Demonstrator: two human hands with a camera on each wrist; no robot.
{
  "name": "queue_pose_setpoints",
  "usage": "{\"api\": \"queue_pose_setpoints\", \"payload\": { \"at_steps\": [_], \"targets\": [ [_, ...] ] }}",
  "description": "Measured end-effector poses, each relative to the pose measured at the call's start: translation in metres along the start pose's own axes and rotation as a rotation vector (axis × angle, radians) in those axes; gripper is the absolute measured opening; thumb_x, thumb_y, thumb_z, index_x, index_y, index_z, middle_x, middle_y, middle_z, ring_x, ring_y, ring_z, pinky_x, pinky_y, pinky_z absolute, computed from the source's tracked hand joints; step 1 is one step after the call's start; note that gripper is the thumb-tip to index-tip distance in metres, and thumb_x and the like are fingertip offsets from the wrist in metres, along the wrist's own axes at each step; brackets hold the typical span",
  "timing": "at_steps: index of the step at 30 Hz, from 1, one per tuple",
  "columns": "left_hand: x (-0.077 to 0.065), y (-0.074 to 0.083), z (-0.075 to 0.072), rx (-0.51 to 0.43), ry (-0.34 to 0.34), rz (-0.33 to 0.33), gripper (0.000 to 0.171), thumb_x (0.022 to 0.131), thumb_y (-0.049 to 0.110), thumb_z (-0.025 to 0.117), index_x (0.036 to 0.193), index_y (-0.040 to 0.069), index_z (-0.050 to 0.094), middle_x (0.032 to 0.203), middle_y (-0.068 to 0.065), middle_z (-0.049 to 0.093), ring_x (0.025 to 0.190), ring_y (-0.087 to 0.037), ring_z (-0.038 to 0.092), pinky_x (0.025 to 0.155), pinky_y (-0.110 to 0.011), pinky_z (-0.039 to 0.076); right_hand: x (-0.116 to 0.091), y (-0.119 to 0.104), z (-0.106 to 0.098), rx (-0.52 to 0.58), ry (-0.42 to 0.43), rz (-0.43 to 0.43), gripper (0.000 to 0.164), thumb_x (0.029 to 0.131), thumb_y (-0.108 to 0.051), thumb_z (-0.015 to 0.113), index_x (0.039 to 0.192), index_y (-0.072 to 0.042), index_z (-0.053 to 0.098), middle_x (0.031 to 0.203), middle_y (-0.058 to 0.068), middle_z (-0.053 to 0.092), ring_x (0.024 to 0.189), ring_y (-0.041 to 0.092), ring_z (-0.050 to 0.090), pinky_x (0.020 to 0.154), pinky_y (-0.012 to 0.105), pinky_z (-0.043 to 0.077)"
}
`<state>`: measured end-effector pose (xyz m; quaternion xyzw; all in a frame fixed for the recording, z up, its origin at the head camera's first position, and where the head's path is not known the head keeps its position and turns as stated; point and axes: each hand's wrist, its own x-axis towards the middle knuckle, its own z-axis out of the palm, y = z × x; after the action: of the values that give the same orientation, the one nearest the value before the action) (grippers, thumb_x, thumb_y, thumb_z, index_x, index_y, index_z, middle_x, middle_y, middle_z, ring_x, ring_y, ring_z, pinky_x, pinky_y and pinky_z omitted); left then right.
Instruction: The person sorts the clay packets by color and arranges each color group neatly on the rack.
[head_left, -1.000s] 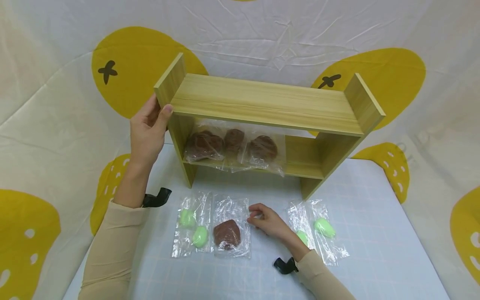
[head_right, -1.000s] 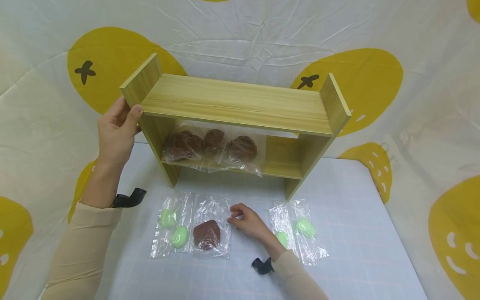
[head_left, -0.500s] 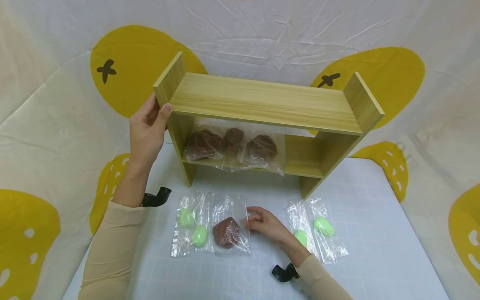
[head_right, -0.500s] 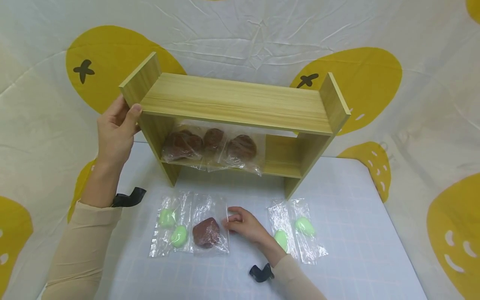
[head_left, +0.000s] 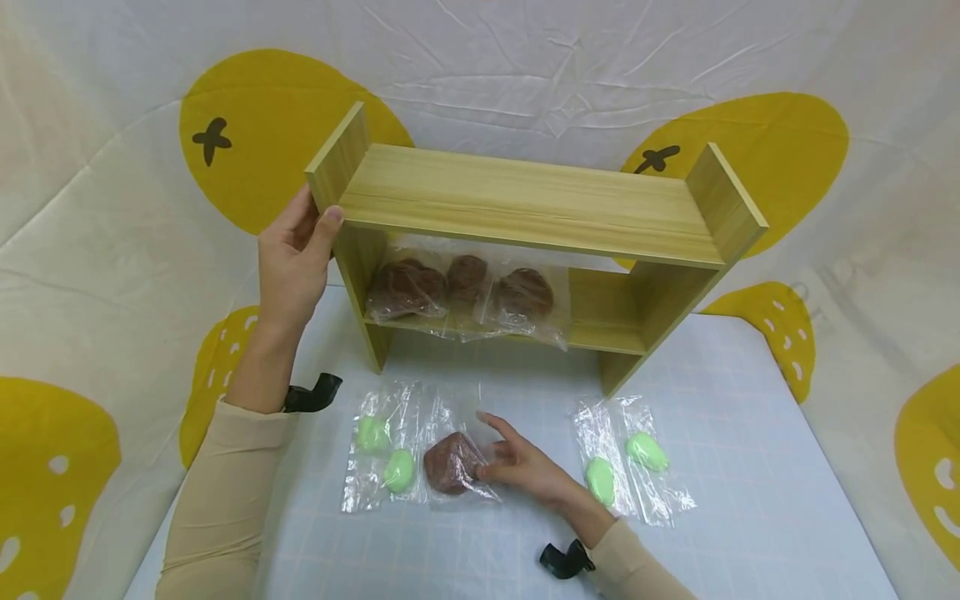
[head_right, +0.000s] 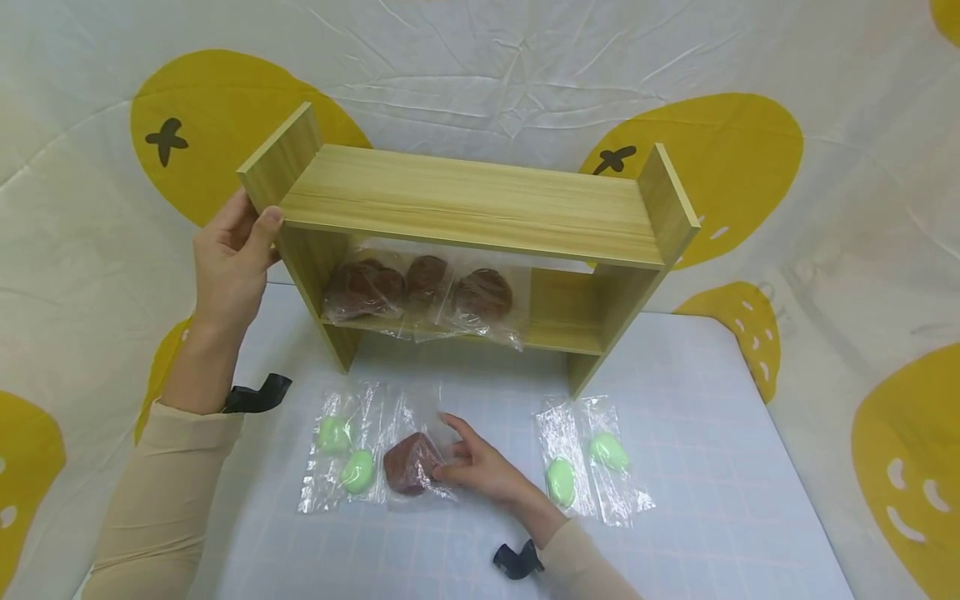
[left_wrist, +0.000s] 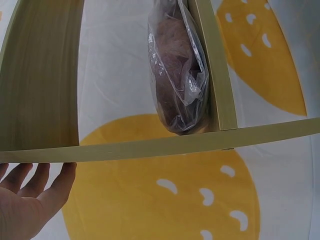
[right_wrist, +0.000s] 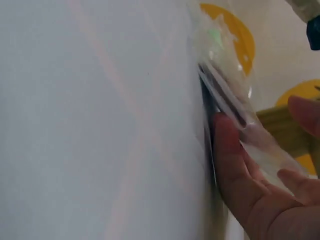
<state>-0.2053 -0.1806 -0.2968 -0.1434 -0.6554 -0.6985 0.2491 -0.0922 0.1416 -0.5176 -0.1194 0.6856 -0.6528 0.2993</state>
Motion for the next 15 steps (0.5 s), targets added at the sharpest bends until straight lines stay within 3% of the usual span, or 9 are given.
{"api": "queue_pose_setpoints", "payload": {
  "at_steps": [4, 8, 12, 15],
  "targets": [
    [0.0006, 0.0000, -0.0002, -0.001, -0.001, 0.004, 0.048, 0.097, 0.010, 0.066, 0.143, 0.017, 0.057, 0.139, -0.011, 0.058, 0.123, -0.026, 0.057, 0.096, -0.036, 0.052, 0.0006, 0.0015, 0.0043, 0.056, -0.013, 0.028, 0.087, 0.092, -0.007, 0.072, 0.160, -0.025, 0.022, 0.124, 0.025, 0.057, 0.097, 0.029, 0.067, 0.078, 0.036, 0.057],
    [0.0008, 0.0001, -0.0003, 0.000, 0.001, 0.004, 0.047, 0.097, 0.010, 0.067, 0.143, 0.017, 0.057, 0.139, -0.011, 0.058, 0.123, -0.026, 0.057, 0.096, -0.036, 0.052, 0.0020, 0.0020, 0.0071, 0.039, 0.011, 0.026, 0.087, 0.090, -0.008, 0.074, 0.159, -0.012, 0.021, 0.124, 0.026, 0.058, 0.101, 0.030, 0.066, 0.081, 0.035, 0.057],
    [0.0008, -0.0003, -0.0003, -0.013, -0.001, 0.005, 0.047, 0.097, 0.010, 0.067, 0.143, 0.017, 0.058, 0.139, -0.011, 0.059, 0.122, -0.027, 0.058, 0.096, -0.036, 0.052, 0.0031, 0.0038, 0.0074, -0.005, 0.024, -0.004, 0.078, 0.089, -0.008, 0.075, 0.152, 0.002, 0.031, 0.122, 0.025, 0.059, 0.104, 0.025, 0.063, 0.084, 0.030, 0.055],
    [0.0001, -0.0007, -0.0006, -0.016, -0.002, 0.005, 0.047, 0.097, 0.009, 0.067, 0.143, 0.017, 0.057, 0.139, -0.011, 0.058, 0.122, -0.027, 0.057, 0.096, -0.036, 0.051, 0.0035, 0.0063, 0.0066, 0.013, -0.003, -0.036, 0.063, 0.089, -0.003, 0.073, 0.142, 0.008, 0.042, 0.116, 0.024, 0.064, 0.096, 0.021, 0.065, 0.079, 0.026, 0.056]
  ]
}}
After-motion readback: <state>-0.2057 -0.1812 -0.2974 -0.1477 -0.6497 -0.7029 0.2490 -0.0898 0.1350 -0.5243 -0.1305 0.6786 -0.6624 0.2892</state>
